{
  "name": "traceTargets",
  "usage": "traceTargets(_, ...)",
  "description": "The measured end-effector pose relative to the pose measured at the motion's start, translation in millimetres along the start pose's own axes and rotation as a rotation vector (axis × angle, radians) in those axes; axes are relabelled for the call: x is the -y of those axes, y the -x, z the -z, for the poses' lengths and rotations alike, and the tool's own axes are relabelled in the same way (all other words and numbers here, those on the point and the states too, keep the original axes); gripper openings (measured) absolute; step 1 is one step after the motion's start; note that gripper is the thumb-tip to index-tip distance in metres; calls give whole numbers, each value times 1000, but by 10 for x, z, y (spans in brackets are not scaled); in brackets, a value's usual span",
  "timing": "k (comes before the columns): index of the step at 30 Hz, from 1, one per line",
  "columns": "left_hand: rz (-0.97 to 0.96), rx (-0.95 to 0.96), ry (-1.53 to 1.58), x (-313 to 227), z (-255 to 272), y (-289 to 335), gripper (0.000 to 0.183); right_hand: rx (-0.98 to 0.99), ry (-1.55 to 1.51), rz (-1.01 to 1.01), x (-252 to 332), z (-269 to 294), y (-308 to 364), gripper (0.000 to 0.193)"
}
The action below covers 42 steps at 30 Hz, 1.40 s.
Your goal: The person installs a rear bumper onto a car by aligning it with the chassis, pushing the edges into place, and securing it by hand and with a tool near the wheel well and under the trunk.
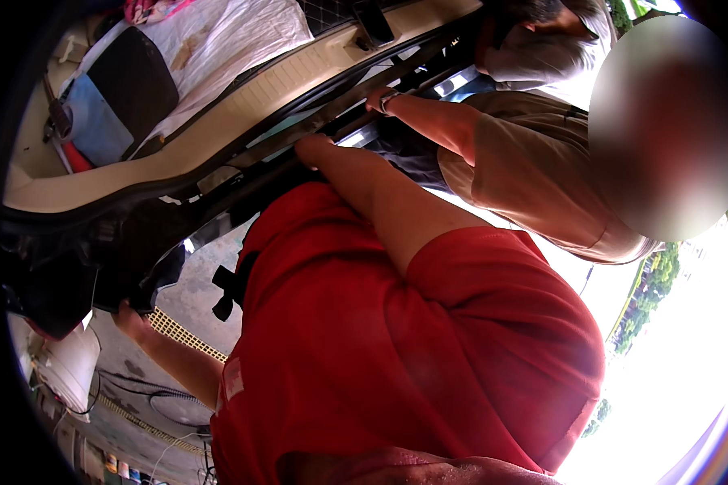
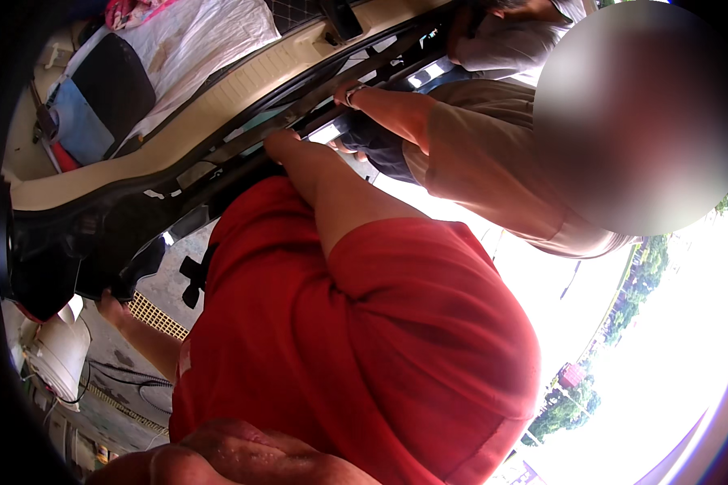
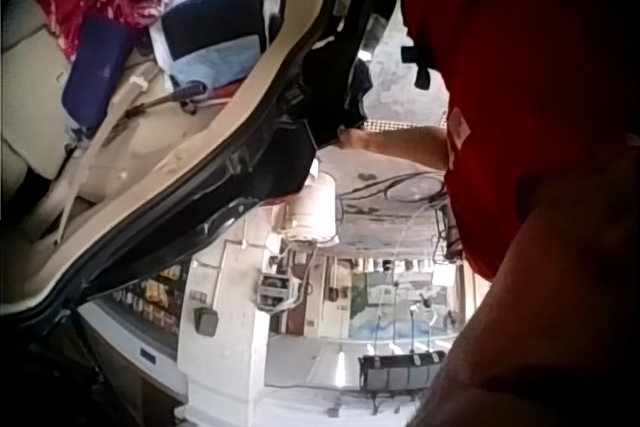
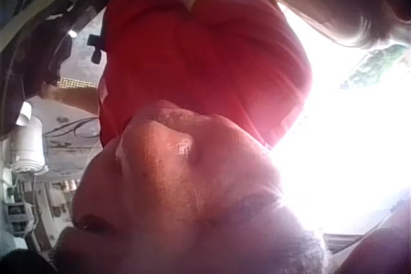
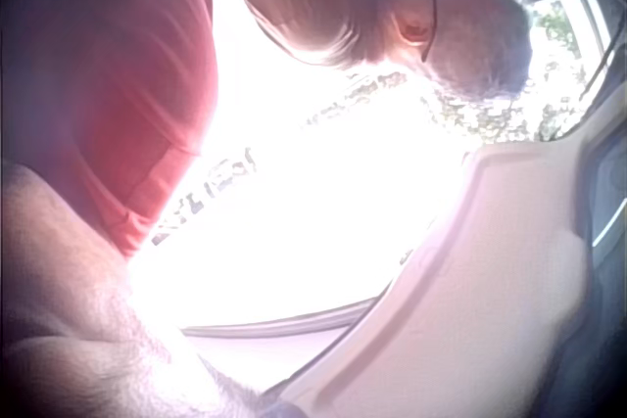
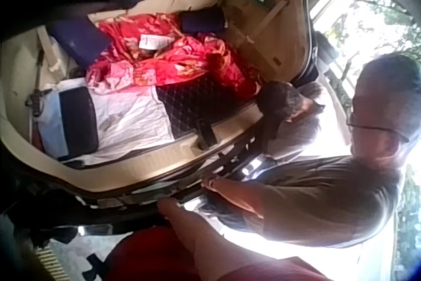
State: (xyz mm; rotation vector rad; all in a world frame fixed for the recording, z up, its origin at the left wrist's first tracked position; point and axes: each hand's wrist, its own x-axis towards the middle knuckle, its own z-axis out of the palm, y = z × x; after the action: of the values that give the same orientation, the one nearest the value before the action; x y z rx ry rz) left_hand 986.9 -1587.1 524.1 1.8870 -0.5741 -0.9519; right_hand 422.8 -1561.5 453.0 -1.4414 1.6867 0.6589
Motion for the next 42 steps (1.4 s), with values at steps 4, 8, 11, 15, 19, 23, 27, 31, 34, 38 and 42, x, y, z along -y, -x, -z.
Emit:
traceTargets(4,-13,-5,-17,18,67,-24,45,24,-10,-4,47,46,12,42)
traceTargets(8,-12,11,-16,-33,-7,32,44,68,9,-40,4,39,-36,42)
traceTargets(11,2,15,-12,-44,-40,17,44,89,24,-16,-26,2,-83,40)
traceTargets(15,5,29,0,7,70,-45,44,86,33,-19,24,17,-63,38)
traceTargets(19,14,8,-16,27,67,-80,44,9,27,20,-30,-43,-80,38)
traceTargets(23,22,-6,-34,-63,-49,35,45,21,22,19,-27,-44,-87,39)
traceTargets(27,10,18,13,-1,24,-51,45,34,10,-12,-6,-28,-79,39)
traceTargets(31,21,-13,-8,34,10,-71,45,7,3,0,-32,-35,-70,39)
traceTargets(34,21,-28,-14,68,51,-103,45,13,0,1,-9,-1,-33,40)
traceTargets(38,-10,-21,-22,136,107,-173,44,14,-12,6,7,31,0,41)
traceTargets(42,-12,-15,8,189,129,-222,45,1,-13,2,1,22,1,42)
